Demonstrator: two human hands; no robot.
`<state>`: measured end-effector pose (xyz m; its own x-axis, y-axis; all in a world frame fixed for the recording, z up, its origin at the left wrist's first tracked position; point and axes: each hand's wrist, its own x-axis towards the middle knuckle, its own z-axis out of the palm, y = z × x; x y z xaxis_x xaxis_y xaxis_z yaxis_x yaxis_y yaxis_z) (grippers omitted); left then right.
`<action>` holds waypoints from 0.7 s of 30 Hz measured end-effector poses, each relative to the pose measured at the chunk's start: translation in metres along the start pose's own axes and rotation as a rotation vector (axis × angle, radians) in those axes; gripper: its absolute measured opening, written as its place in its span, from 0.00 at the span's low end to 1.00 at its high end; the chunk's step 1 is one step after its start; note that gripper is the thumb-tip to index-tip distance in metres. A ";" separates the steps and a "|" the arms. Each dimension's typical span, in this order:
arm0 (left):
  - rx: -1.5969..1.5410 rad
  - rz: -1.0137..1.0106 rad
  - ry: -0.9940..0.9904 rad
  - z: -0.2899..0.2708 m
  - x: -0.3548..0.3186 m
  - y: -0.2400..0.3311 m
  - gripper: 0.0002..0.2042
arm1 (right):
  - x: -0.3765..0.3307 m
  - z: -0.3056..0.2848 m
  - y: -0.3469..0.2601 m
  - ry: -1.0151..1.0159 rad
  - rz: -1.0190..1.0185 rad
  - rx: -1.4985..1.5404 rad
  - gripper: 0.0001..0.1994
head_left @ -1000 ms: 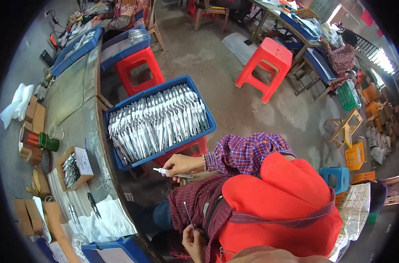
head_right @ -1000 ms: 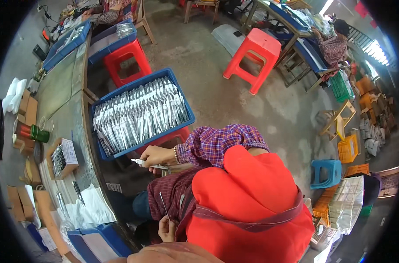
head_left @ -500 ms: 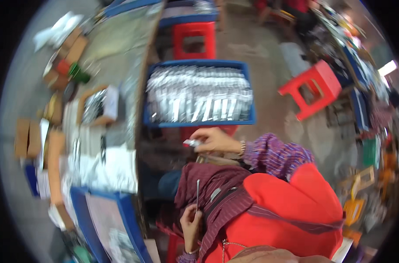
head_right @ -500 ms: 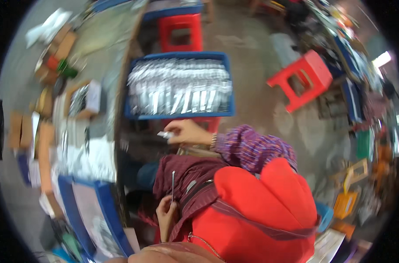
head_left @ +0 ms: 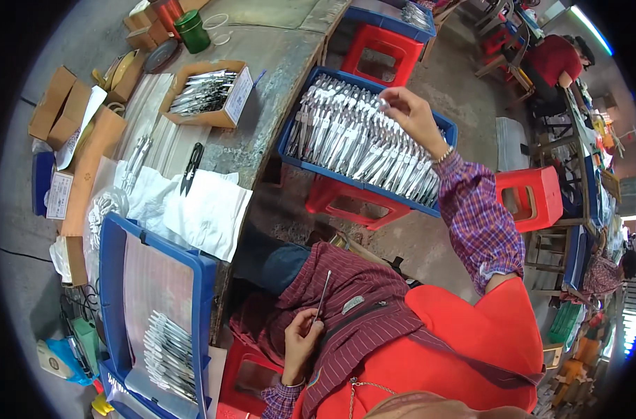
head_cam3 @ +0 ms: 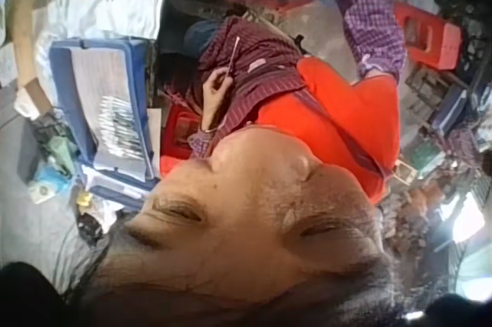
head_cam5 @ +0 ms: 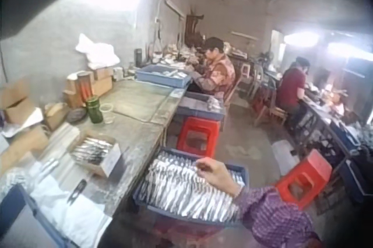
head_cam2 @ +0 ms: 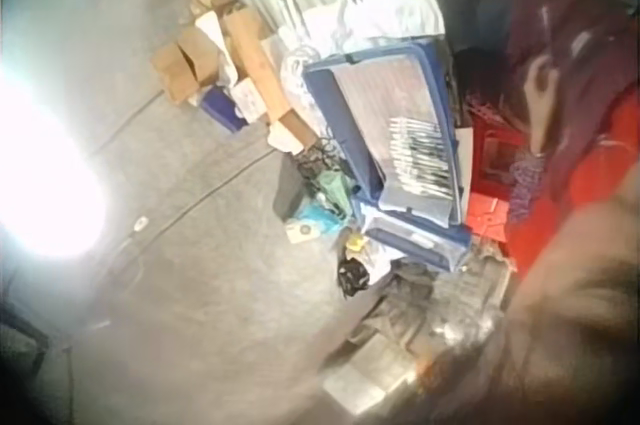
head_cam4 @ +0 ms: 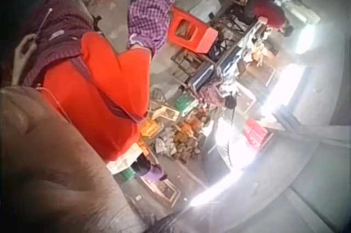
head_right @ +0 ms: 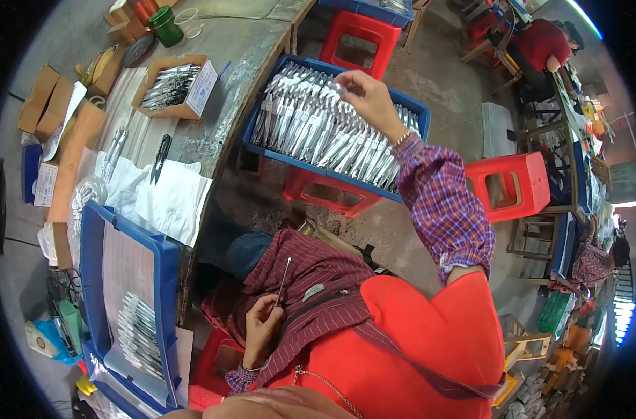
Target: Inspects and organizes small medical tube components by inserting a metal rod and arranging them in a tray.
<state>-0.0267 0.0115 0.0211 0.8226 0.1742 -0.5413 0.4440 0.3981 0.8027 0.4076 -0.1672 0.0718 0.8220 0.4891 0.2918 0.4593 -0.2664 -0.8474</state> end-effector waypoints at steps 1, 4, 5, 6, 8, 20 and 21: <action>-0.005 -0.002 0.001 0.000 0.000 0.000 0.11 | 0.010 -0.001 0.008 0.007 0.007 -0.040 0.12; -0.017 -0.007 0.007 0.000 0.002 -0.001 0.11 | 0.031 0.002 0.033 0.026 -0.050 -0.098 0.13; -0.046 -0.025 0.005 -0.001 0.002 -0.001 0.11 | 0.036 0.004 0.044 0.040 -0.042 -0.058 0.13; -0.075 -0.043 0.009 -0.001 0.002 -0.002 0.11 | 0.039 0.007 0.049 0.036 -0.041 -0.058 0.13; -0.068 -0.037 0.017 -0.004 0.005 -0.007 0.11 | 0.043 0.011 0.060 0.049 -0.081 -0.130 0.13; -0.070 -0.052 0.034 -0.001 0.012 -0.002 0.11 | 0.027 0.027 0.083 -0.074 -0.057 -0.278 0.16; -0.063 -0.050 0.033 -0.002 0.011 -0.002 0.11 | 0.025 0.026 0.081 -0.079 -0.001 -0.289 0.17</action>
<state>-0.0192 0.0141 0.0135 0.7871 0.1820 -0.5894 0.4604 0.4627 0.7576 0.4564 -0.1551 -0.0017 0.7978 0.5496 0.2477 0.5465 -0.4860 -0.6820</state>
